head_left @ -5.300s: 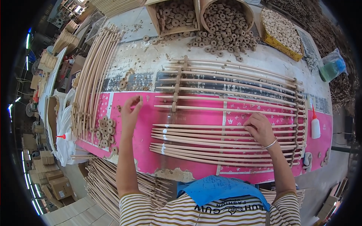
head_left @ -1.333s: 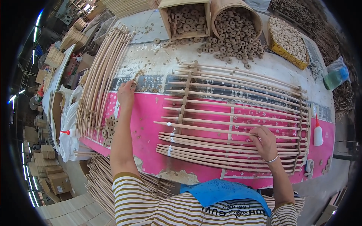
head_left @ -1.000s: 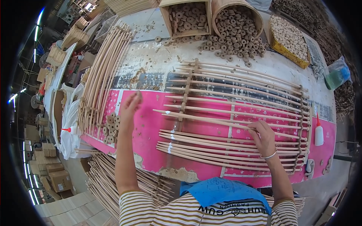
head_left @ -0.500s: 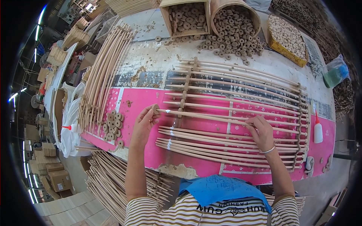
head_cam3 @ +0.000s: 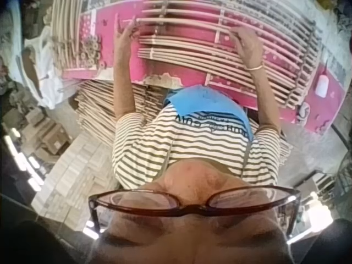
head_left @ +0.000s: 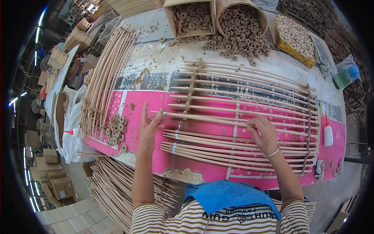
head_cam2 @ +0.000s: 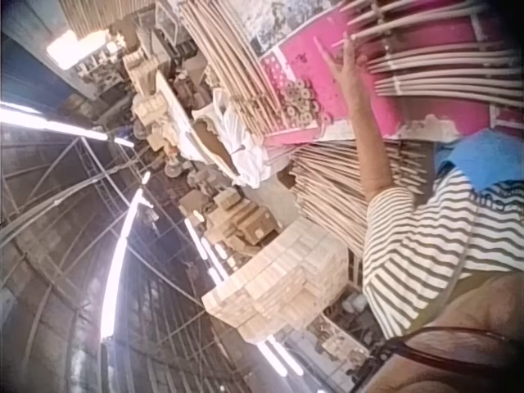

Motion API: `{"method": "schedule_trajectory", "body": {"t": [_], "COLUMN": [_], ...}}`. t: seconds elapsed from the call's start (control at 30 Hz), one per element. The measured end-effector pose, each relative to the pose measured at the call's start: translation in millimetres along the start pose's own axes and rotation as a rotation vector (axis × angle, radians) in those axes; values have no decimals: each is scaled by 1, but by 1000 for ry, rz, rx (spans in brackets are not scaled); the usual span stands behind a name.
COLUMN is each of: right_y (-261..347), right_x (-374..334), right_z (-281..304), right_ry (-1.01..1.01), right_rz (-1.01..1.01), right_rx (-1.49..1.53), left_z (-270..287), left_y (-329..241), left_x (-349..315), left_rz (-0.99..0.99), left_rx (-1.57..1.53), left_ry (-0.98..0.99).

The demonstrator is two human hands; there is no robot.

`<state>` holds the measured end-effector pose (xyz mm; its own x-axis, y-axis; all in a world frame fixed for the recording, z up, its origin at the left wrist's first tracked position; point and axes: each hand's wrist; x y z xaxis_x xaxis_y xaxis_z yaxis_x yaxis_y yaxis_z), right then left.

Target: Assembling a wooden structure by sliding wooden ring spacers onto dowels and positioning them into a frame.

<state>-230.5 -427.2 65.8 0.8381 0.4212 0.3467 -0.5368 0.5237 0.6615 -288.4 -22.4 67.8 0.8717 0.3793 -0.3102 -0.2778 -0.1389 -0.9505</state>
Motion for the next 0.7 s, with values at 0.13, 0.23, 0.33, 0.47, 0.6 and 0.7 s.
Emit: {"method": "schedule_trajectory", "body": {"t": [0.13,0.23,0.33,0.47,0.6,0.7], "right_y": [-4,-4,3,-9,-7,2], "right_x": [0,2,4,-4,-4,-5], "right_z": [-3,-2,1,-1,2,2], "right_ry": [8,47,69,65,54,35], "right_rz": [31,69,-18,-46,-7,-127], "right_rx": [-40,-99,-35,-25,-85,64], "left_z": [0,-2,-4,-8,-14,-12], "left_y": [-2,-3,-3,-1,-3,2], "left_x": [-1,-3,-5,-7,-12,-16], "left_rz": [-16,-19,-42,-97,-85,-104], "left_rx": [36,54,75,85,111,131], "left_ry": [-17,-20,-8,21,28,50]}}
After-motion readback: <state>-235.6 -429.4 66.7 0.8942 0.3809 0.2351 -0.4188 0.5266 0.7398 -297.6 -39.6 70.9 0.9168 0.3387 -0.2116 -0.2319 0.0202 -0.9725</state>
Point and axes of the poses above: each hand's wrist, its own x-axis towards the middle knuckle, its own z-axis out of the back of the hand, y = z × x, and after that the axes turned 5 degrees about x, right-handed
